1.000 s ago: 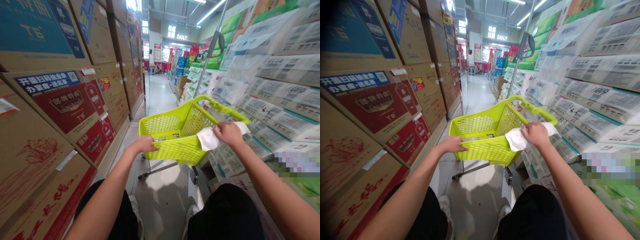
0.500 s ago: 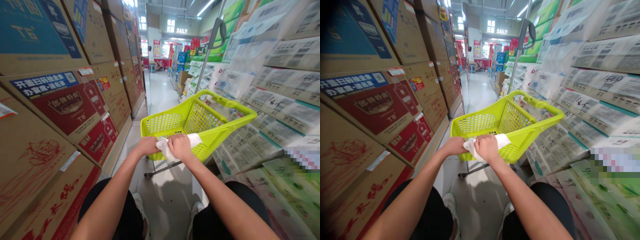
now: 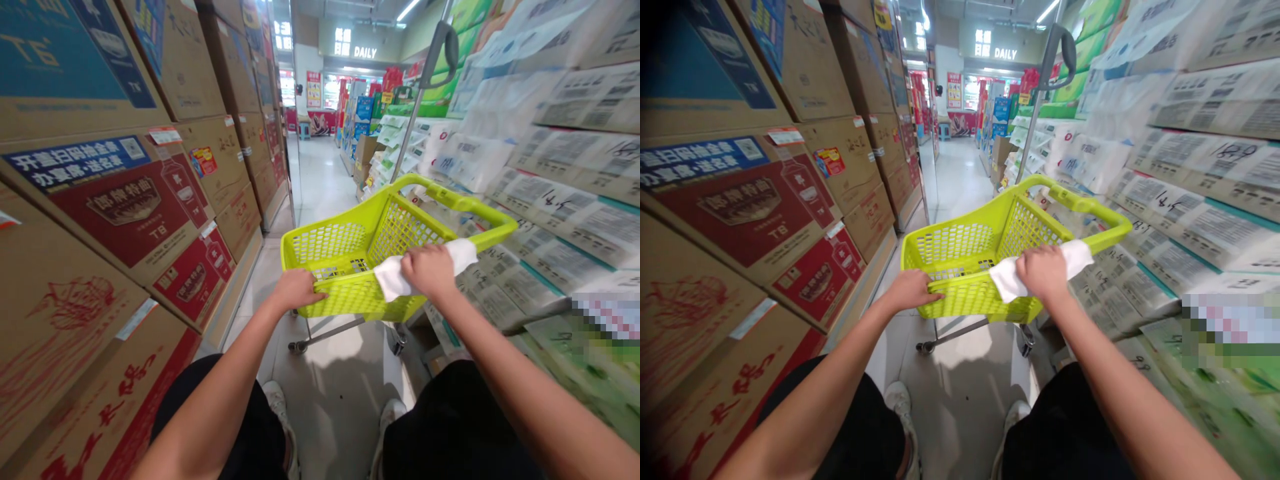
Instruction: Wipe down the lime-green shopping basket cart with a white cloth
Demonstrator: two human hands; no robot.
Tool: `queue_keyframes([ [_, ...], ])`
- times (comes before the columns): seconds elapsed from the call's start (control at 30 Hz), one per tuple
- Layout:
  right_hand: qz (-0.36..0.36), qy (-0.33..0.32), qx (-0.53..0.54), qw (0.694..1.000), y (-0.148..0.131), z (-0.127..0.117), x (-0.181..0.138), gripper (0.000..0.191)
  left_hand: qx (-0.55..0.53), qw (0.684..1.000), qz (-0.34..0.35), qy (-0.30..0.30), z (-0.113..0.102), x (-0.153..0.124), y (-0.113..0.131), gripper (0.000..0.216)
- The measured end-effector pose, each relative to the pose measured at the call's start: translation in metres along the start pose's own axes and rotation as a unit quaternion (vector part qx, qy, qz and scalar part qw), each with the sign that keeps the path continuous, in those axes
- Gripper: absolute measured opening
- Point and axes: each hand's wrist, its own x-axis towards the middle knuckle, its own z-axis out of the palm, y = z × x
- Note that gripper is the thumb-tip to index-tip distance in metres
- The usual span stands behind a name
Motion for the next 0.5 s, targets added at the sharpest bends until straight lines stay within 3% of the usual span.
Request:
queue_keyframes([
  [0.13,-0.081,0.005,0.159,0.984,-0.117,0.004,-0.021,0.036,-0.009,1.0,0.009,0.006,0.002,-0.003,0.023,0.05],
  [0.23,-0.087,0.007,0.196,0.977,-0.151,0.003,-0.025,0.036,-0.018,1.0,0.001,0.009,0.001,-0.003,0.024,0.039],
  [0.33,-0.094,-0.004,0.164,0.982,-0.116,0.003,-0.02,0.038,-0.018,1.0,-0.013,0.003,-0.002,-0.003,0.01,0.045],
  [0.5,-0.03,0.051,0.033,0.998,0.011,0.005,-0.008,0.04,-0.015,0.999,-0.028,-0.017,-0.005,-0.004,-0.014,0.067],
])
